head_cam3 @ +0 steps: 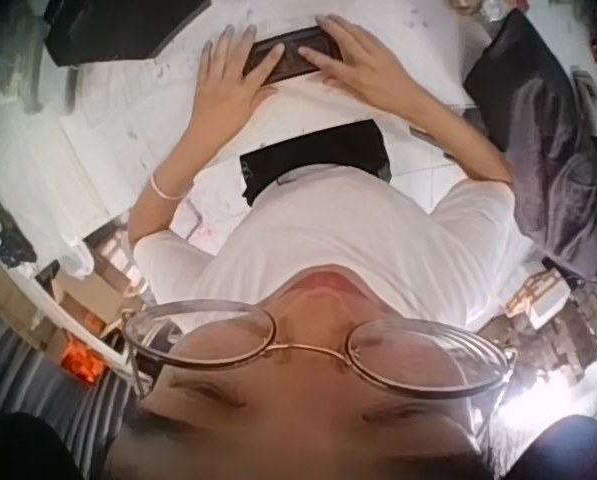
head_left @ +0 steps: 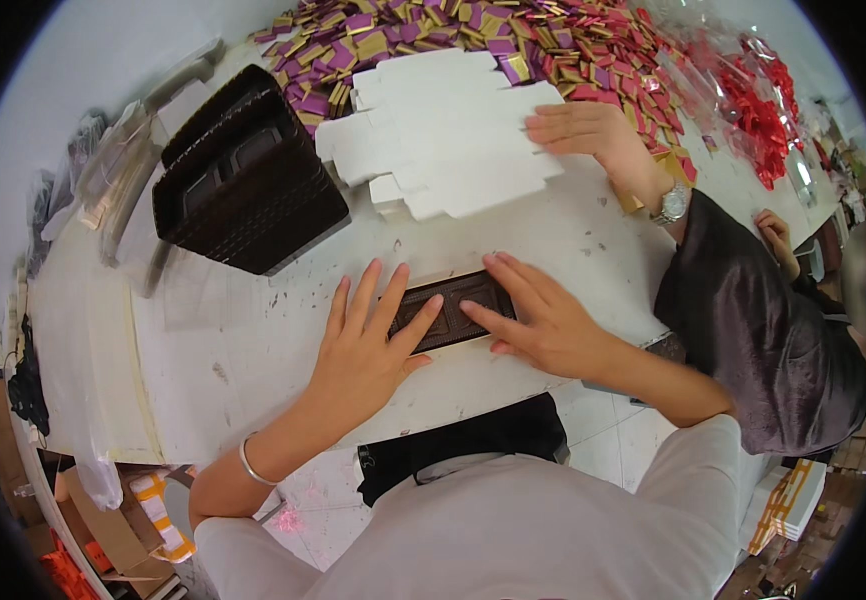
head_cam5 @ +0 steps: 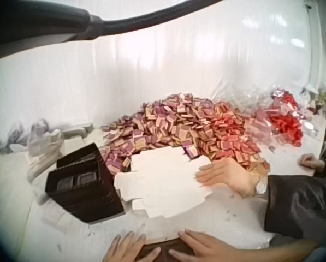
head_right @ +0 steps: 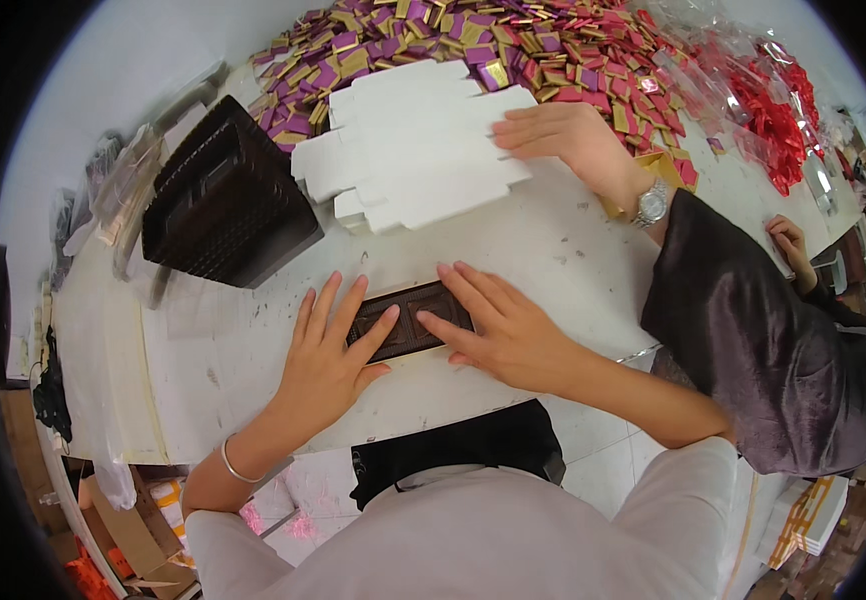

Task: The person folds flat cardboard pieces into small rectangular boxes, places a black plastic tray inside, and adds two small colorful packets. The process is repeated multiple times on a white table with stacks of materials nearby.

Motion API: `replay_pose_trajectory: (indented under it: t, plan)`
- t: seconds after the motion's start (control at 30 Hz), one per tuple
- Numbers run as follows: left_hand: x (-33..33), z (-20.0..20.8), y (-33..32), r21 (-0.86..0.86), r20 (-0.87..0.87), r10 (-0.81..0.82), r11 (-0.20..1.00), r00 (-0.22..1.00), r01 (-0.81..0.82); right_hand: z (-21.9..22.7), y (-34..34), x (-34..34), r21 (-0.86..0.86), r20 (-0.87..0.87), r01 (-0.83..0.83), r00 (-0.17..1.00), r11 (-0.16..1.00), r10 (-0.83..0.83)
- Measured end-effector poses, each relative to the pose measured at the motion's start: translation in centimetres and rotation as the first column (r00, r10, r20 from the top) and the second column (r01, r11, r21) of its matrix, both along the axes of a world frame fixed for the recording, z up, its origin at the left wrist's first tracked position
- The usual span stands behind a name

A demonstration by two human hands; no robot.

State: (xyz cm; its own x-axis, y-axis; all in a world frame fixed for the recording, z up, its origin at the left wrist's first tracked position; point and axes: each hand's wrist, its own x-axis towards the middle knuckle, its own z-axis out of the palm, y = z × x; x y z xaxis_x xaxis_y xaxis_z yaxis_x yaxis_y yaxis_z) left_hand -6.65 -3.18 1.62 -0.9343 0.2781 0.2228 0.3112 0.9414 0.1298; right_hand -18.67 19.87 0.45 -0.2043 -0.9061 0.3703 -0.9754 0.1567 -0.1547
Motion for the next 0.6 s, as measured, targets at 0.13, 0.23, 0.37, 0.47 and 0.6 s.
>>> replay_pose_trajectory:
  t: [0.13, 0.23, 0.37, 0.47, 0.6]
  plan:
    - [0.0, -0.2, -0.8, 0.194, -0.068, -0.068, 0.978, 0.995, 0.08, -0.2, 0.0, -0.4, 0.012, 0.114, -0.007, 0.993, 1.0, 0.005]
    - [0.1, -1.1, -1.2, 0.373, -0.078, -0.079, 0.922, 0.994, 0.102, 0.4, -0.1, -0.9, -0.028, 0.251, -0.063, 0.966, 0.998, 0.068]
    - [-0.6, -0.8, -0.8, 0.42, -0.13, -0.075, 0.899, 0.989, 0.124, 2.2, 0.2, -0.9, -0.138, 0.328, 0.027, 0.945, 0.99, 0.02]
    - [-2.4, -0.8, -0.2, 0.344, -0.162, -0.083, 0.929, 0.983, 0.135, 3.0, -0.2, -3.4, -0.314, 0.254, 0.178, 0.962, 0.933, -0.098]
    - [-3.9, -0.3, 0.5, 0.589, 0.094, 0.016, 0.805, 0.995, -0.069, 4.0, -2.6, -13.1, -0.443, 0.324, 0.418, 0.9, 0.794, -0.293]
